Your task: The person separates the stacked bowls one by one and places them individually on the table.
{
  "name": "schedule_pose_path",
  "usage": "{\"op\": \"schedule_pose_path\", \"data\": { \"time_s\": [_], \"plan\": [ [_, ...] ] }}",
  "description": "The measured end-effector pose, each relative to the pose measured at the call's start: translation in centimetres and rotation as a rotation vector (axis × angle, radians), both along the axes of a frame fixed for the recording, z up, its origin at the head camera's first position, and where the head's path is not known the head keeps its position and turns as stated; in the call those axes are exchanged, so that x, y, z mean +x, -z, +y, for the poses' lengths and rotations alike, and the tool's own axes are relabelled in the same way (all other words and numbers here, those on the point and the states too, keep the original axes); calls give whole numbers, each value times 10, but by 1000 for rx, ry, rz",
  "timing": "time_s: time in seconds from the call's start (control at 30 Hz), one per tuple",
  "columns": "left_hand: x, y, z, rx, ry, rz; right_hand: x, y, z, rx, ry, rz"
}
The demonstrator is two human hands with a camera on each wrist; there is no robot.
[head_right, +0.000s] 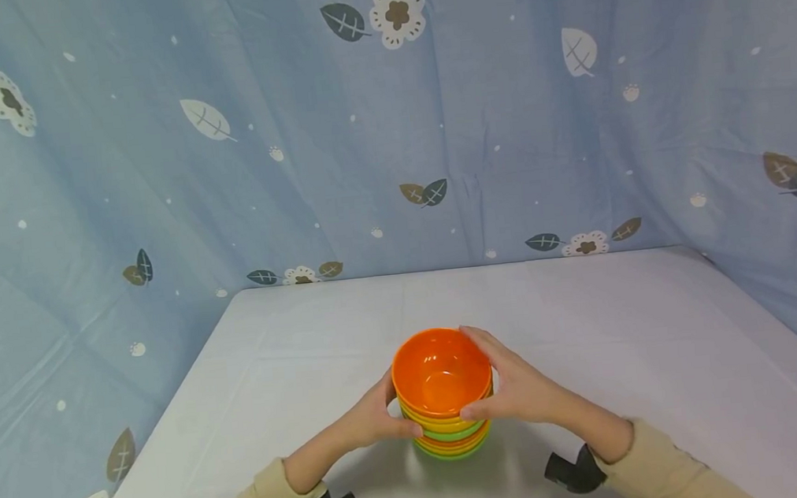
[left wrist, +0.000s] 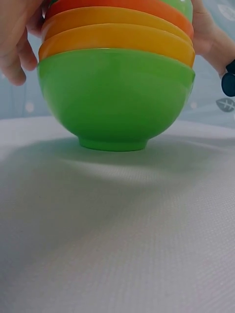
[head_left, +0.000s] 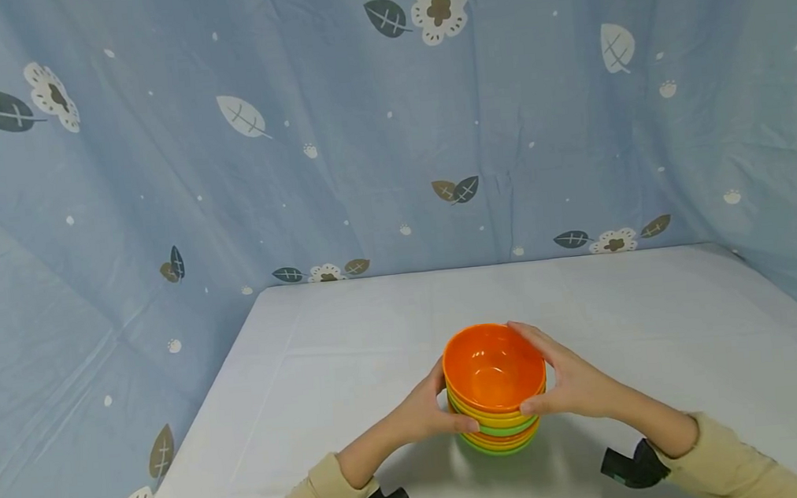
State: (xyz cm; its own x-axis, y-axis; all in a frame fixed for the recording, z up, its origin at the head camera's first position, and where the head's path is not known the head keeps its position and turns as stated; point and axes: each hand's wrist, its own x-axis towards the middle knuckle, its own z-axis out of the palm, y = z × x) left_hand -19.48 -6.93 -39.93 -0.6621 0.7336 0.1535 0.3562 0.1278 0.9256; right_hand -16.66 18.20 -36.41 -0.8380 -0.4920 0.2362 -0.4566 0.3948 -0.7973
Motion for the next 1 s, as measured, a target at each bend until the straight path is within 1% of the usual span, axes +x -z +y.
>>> {"op": "schedule_pose_path", "data": {
  "time_s": [0.2, 0.3, 0.67, 0.77, 0.93, 1.0],
  "plan": [
    [0, -1, 0, -6, -7, 3, 1, -2, -1, 12, 22, 7],
    [0, -1, 0, 4, 1, 0, 2, -5, -2, 21, 32, 7],
    [-3, 4, 1, 53, 29, 39, 2, -14, 3, 7, 53, 23],
    [-3, 5, 0, 39, 19, 48, 3, -19, 5, 13, 77, 43],
    [-2, 6, -2, -4, -4, 22, 5, -29, 10, -2, 103, 61],
    [-1, 6, -3, -5, 0, 12, 5, -32, 13, -11, 101, 63]
  ]
}}
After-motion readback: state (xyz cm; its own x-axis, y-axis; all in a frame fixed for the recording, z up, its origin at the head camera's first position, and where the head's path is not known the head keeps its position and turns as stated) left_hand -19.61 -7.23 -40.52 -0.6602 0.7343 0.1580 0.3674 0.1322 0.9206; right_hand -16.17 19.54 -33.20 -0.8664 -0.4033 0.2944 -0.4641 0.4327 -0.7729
